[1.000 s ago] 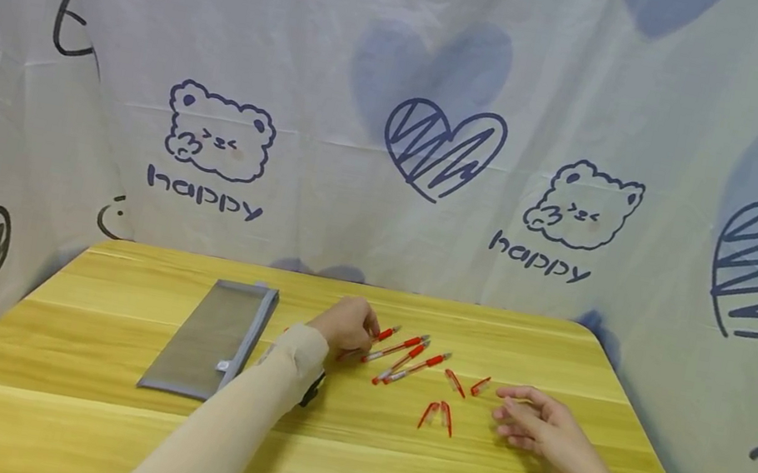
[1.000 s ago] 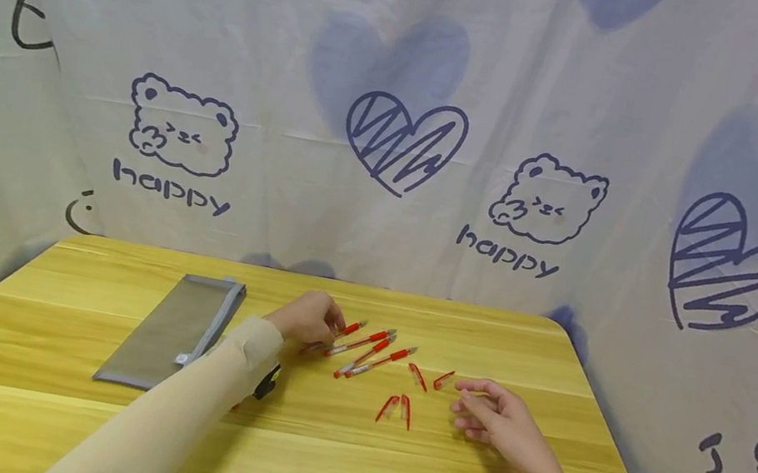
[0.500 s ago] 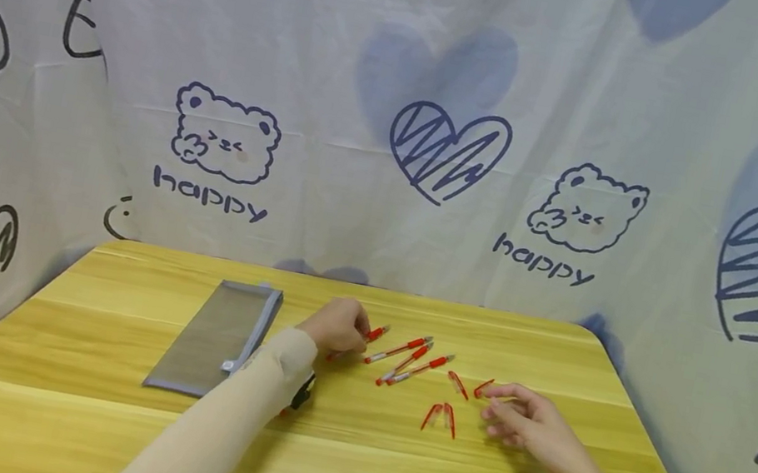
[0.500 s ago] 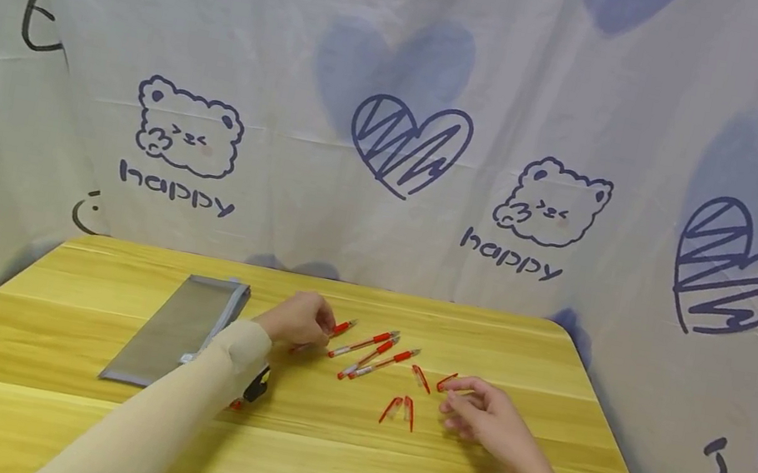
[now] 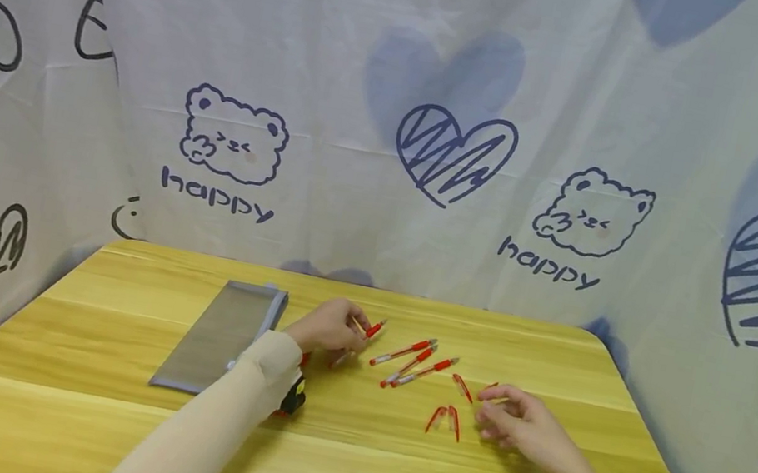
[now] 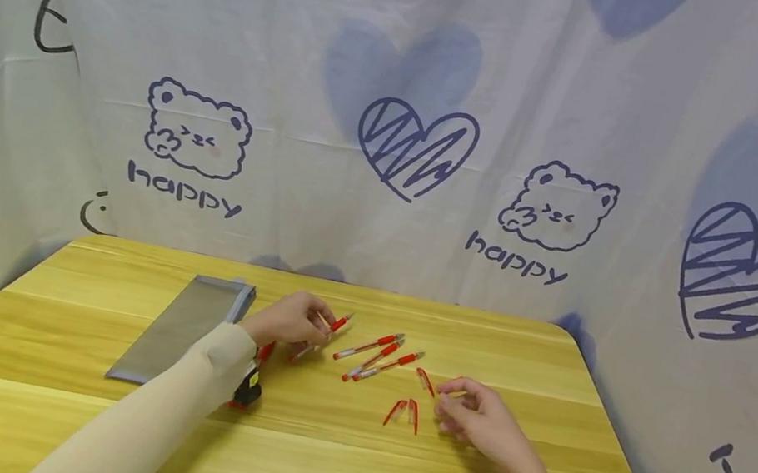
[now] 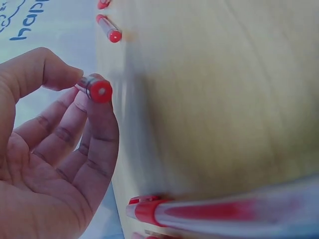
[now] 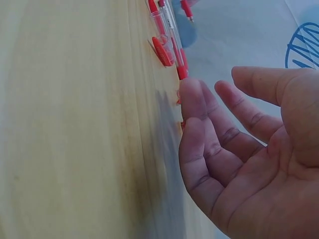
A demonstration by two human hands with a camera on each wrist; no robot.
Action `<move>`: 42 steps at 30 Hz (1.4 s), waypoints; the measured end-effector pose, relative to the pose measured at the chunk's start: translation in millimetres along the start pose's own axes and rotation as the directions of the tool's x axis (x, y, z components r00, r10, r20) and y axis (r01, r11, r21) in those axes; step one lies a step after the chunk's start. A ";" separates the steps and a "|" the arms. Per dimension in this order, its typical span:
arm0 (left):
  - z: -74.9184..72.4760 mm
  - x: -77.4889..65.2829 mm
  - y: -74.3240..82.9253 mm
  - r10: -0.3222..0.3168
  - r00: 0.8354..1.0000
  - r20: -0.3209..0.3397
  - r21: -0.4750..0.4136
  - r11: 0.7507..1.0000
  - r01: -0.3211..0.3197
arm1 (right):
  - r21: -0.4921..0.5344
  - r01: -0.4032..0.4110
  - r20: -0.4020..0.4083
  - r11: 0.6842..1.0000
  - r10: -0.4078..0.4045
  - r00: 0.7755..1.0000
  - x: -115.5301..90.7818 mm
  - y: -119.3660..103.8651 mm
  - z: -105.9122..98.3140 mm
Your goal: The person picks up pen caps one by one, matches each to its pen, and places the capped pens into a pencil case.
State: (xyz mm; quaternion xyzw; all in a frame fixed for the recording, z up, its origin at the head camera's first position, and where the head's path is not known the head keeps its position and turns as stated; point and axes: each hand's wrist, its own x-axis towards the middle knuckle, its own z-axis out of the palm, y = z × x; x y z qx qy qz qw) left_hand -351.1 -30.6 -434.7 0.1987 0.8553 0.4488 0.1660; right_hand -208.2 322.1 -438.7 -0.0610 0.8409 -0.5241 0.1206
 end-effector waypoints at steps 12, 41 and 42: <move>-2.5 -16.0 -4.0 -0.019 0.999 0.046 -0.196 0.980 0.027 | -0.118 -0.008 -0.008 0.993 0.007 1.000 4.7 -6.5 10.1; -5.5 -57.1 0.3 0.038 0.993 0.112 -0.356 0.934 0.004 | -0.267 -0.052 -0.088 0.962 0.030 0.996 20.9 -27.3 37.7; -5.5 -57.8 0.3 0.036 0.993 0.110 -0.358 0.934 0.006 | -0.275 -0.063 -0.095 0.959 0.038 0.995 20.9 -28.2 38.3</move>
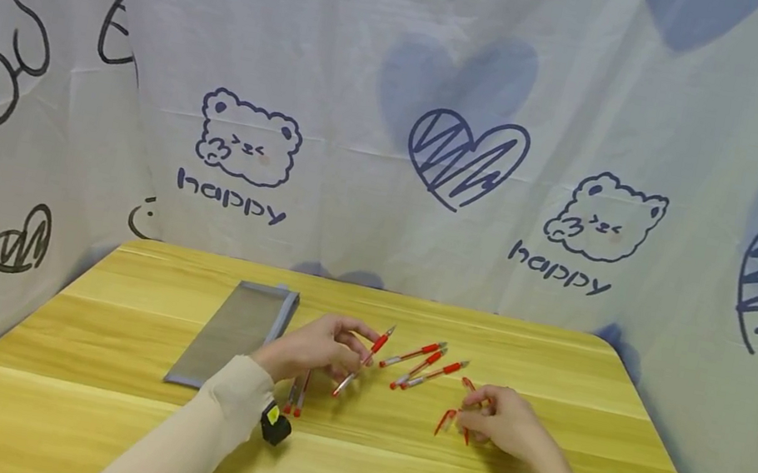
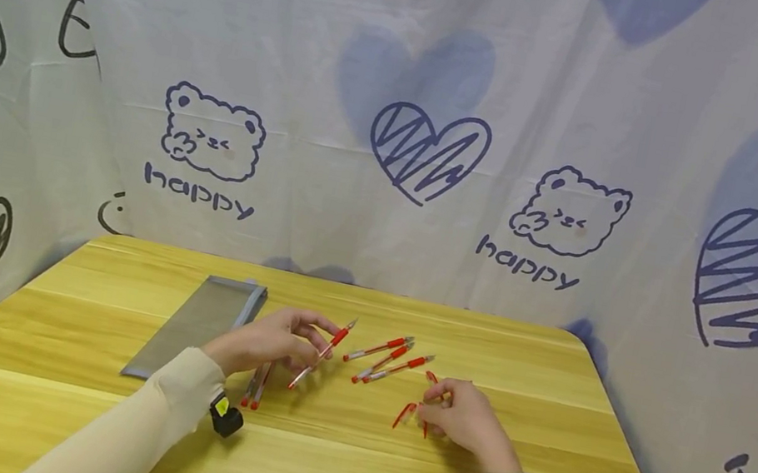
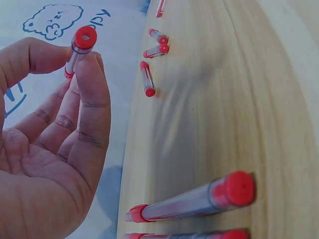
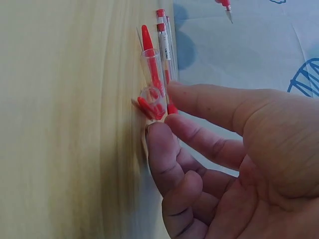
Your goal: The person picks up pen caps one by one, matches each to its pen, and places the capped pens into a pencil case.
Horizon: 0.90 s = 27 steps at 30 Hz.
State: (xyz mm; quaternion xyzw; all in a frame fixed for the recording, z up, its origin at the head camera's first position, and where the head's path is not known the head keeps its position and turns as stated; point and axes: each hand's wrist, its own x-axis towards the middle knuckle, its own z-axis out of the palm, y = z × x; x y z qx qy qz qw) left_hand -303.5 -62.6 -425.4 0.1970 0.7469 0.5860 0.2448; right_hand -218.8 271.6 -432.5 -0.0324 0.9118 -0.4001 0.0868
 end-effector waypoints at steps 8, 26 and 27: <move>0.3 -6.1 -1.5 0.006 1.000 0.005 -0.055 0.998 -0.006 | -0.039 -0.036 -0.008 0.999 0.036 0.999 2.9 -3.1 2.8; 3.9 -12.2 -15.3 0.026 0.999 0.018 -0.095 0.995 -0.024 | -0.089 -0.050 -0.035 0.995 0.047 0.998 3.6 -3.4 8.0; 3.8 -12.1 -15.5 0.029 0.999 0.018 -0.099 0.995 -0.027 | -0.088 -0.049 -0.035 0.995 0.046 0.998 3.7 -3.3 8.2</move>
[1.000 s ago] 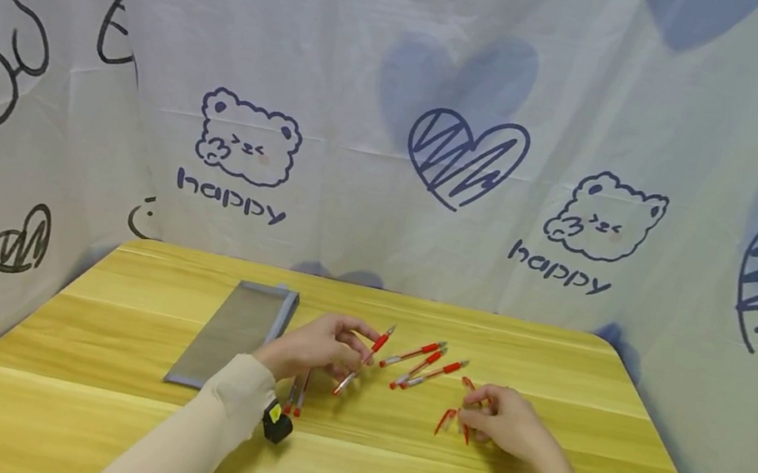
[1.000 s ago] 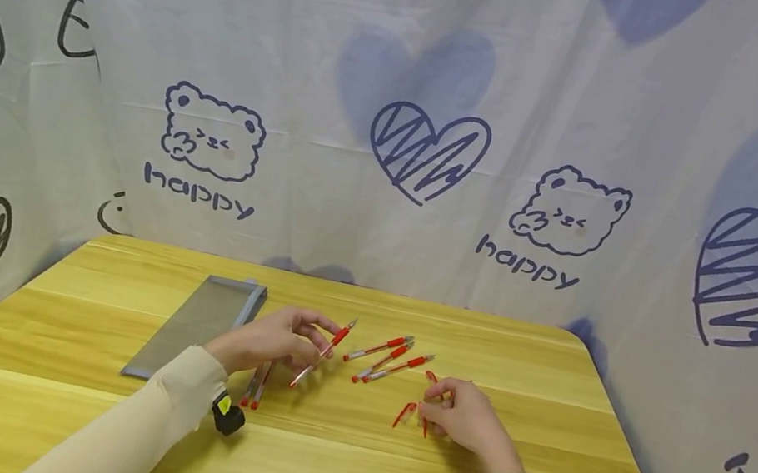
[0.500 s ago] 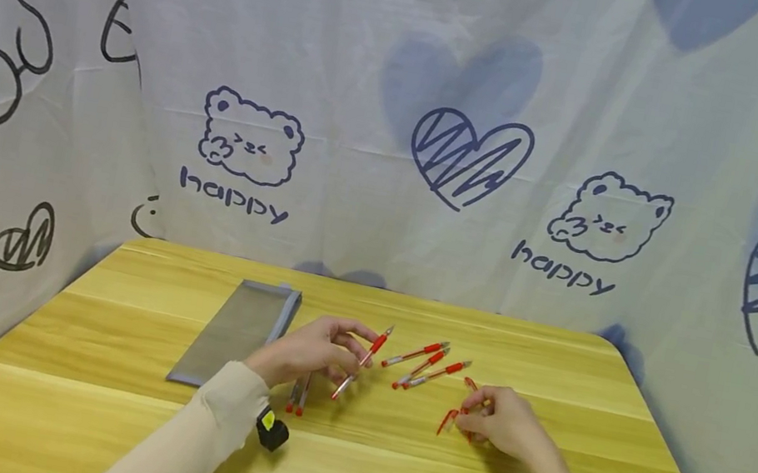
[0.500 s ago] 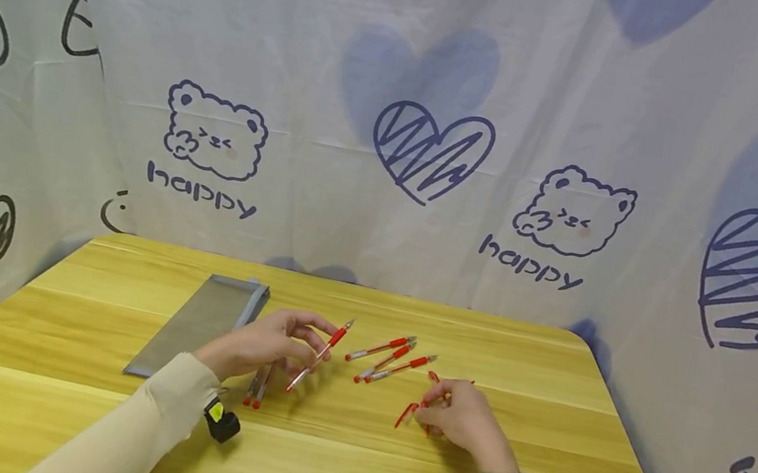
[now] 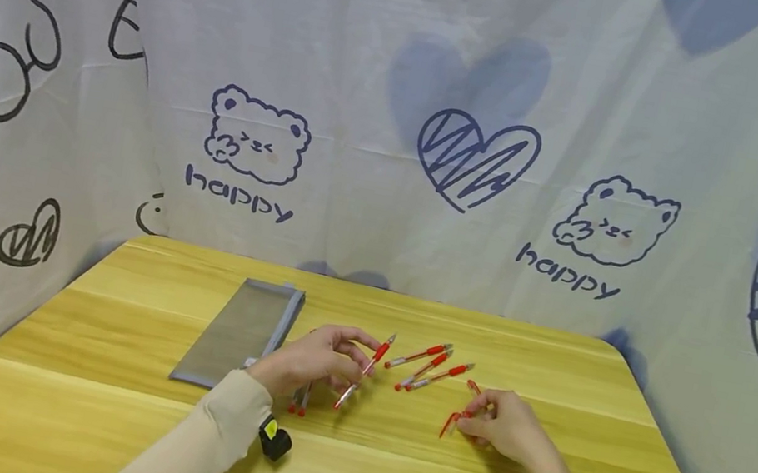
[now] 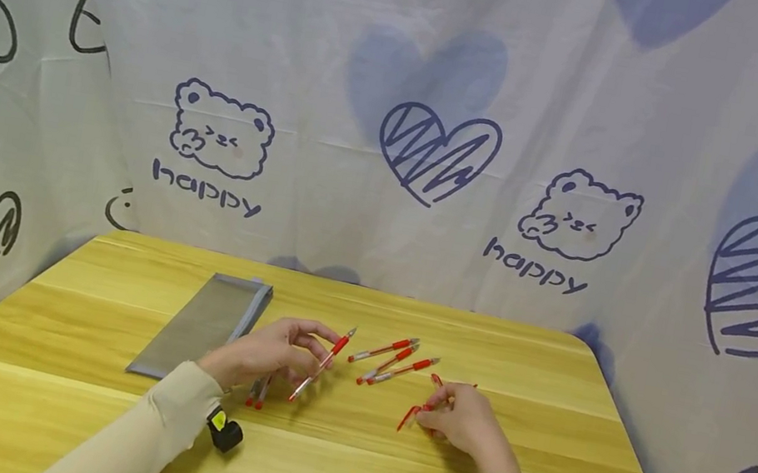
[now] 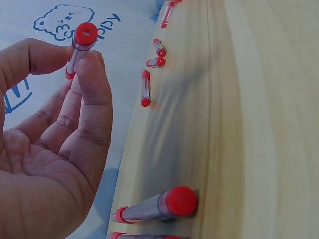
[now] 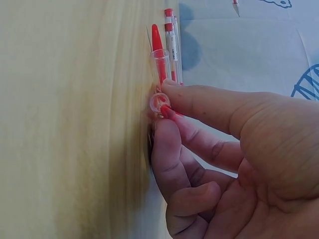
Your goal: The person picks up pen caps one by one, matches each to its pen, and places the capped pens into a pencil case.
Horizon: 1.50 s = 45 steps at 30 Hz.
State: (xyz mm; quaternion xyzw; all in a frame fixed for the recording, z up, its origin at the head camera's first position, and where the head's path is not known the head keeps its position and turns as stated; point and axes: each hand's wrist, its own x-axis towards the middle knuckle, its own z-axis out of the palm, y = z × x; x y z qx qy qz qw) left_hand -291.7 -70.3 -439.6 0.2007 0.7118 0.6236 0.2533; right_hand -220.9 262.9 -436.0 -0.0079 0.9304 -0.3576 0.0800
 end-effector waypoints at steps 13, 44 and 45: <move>-0.2 -0.3 1.0 0.002 1.000 0.013 0.010 1.000 -0.002 | 0.026 0.015 0.024 1.000 -0.016 1.000 0.7 2.5 -4.0; 19.9 1.4 0.4 -0.035 0.998 0.050 0.003 0.999 0.035 | 0.133 0.097 -0.071 0.986 -0.089 0.994 3.8 1.7 -15.3; 20.3 1.6 0.5 -0.033 0.998 0.052 0.007 0.999 0.033 | 0.137 0.102 -0.075 0.985 -0.093 0.993 4.1 1.8 -15.5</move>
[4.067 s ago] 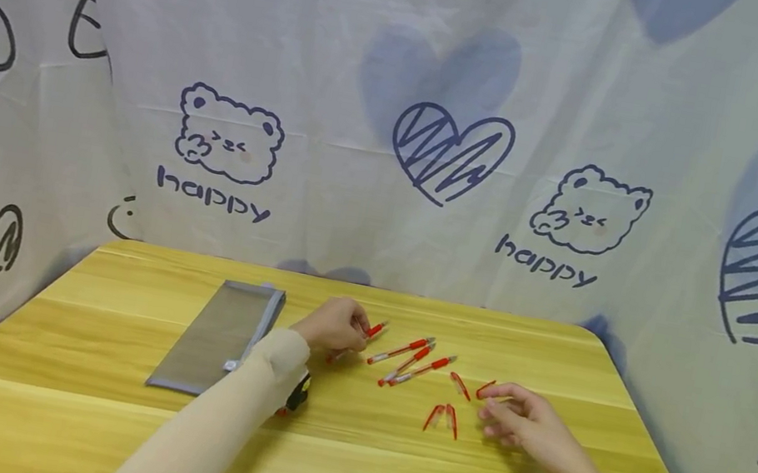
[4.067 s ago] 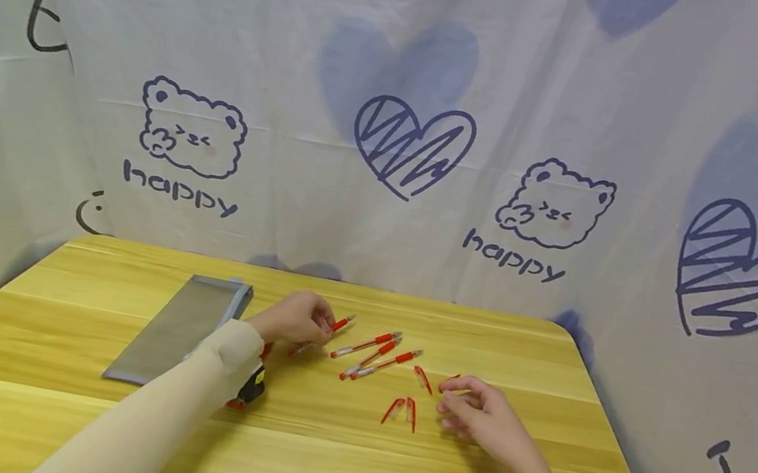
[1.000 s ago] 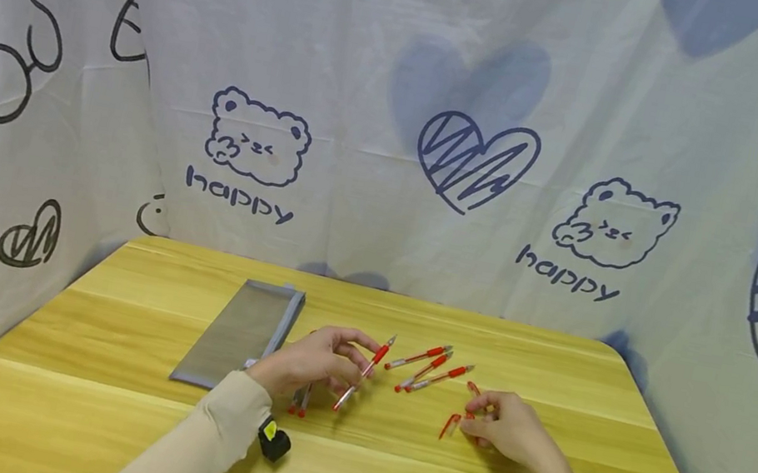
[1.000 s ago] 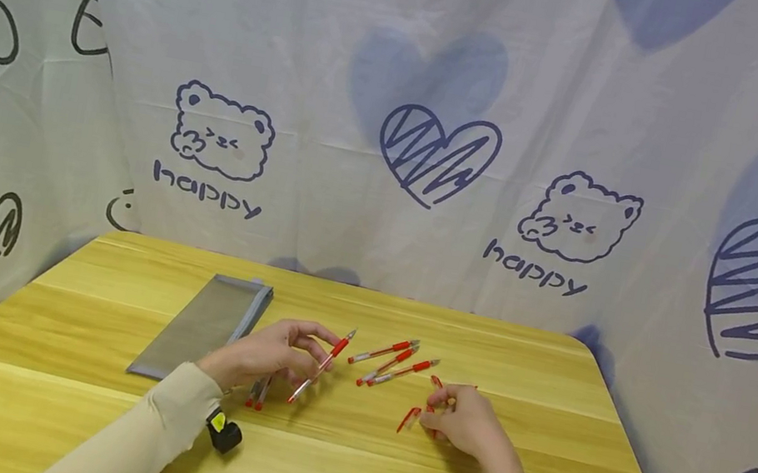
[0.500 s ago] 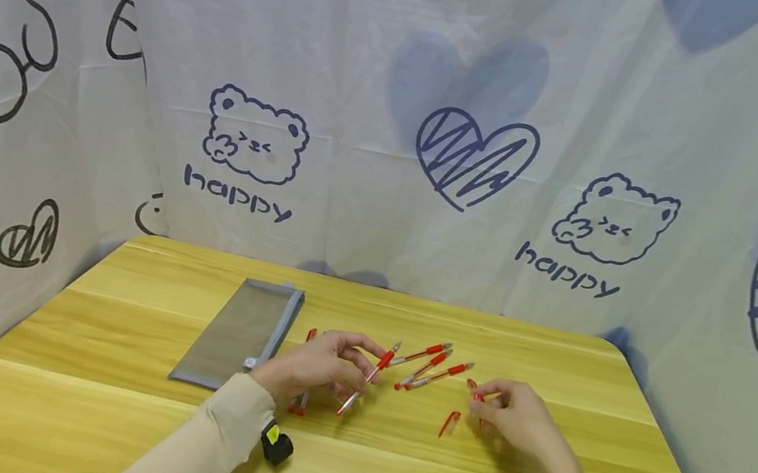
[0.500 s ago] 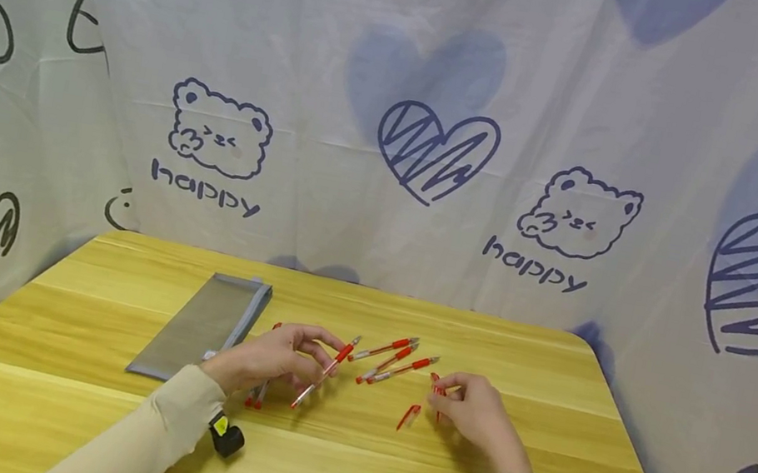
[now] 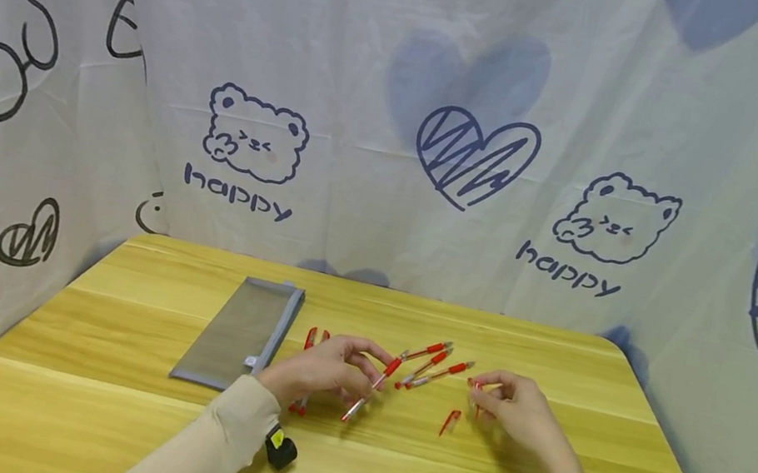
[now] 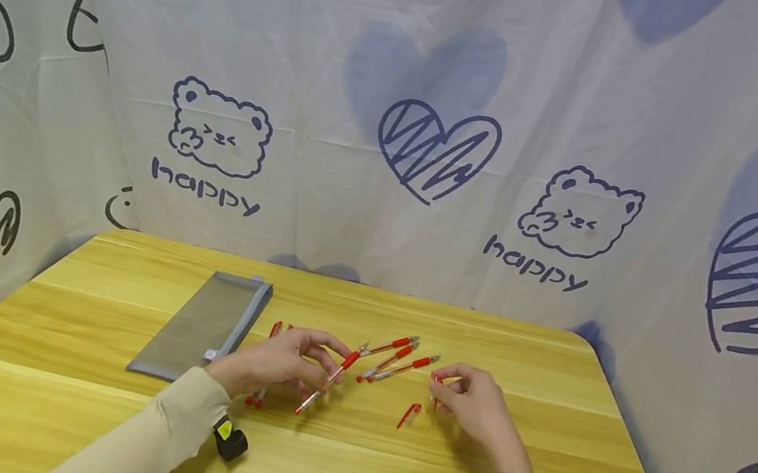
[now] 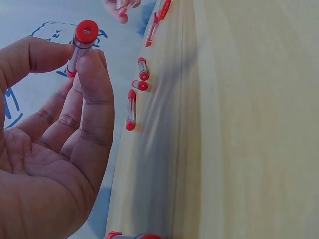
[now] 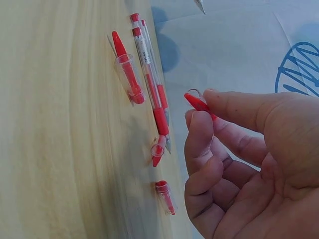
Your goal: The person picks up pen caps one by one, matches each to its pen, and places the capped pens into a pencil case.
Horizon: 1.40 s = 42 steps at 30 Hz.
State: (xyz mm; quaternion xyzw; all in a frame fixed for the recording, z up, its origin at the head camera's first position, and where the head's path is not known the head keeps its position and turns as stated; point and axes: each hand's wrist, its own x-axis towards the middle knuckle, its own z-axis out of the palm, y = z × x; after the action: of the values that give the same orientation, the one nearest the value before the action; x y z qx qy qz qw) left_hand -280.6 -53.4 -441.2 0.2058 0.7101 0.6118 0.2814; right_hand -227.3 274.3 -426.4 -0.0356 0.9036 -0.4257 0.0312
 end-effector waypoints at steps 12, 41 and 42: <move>5.8 0.1 1.4 -0.006 1.000 0.028 0.003 1.000 0.006 | 0.042 0.028 -0.050 0.999 -0.026 0.998 3.4 -1.9 0.4; 25.7 1.2 2.7 0.026 0.995 0.099 0.037 0.999 -0.030 | 0.327 0.025 -0.116 0.945 0.014 0.993 3.1 -16.9 12.7; 26.0 0.9 3.0 0.025 0.995 0.102 0.039 0.999 -0.029 | 0.332 0.026 -0.114 0.943 0.013 0.993 2.8 -17.8 13.3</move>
State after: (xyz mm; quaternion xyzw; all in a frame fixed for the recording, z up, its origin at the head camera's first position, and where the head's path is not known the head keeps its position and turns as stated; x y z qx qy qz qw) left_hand -264.5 -32.7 -440.8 0.2516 0.7042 0.5899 0.3046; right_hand -228.2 252.5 -421.2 -0.0085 0.8189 -0.5736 -0.0164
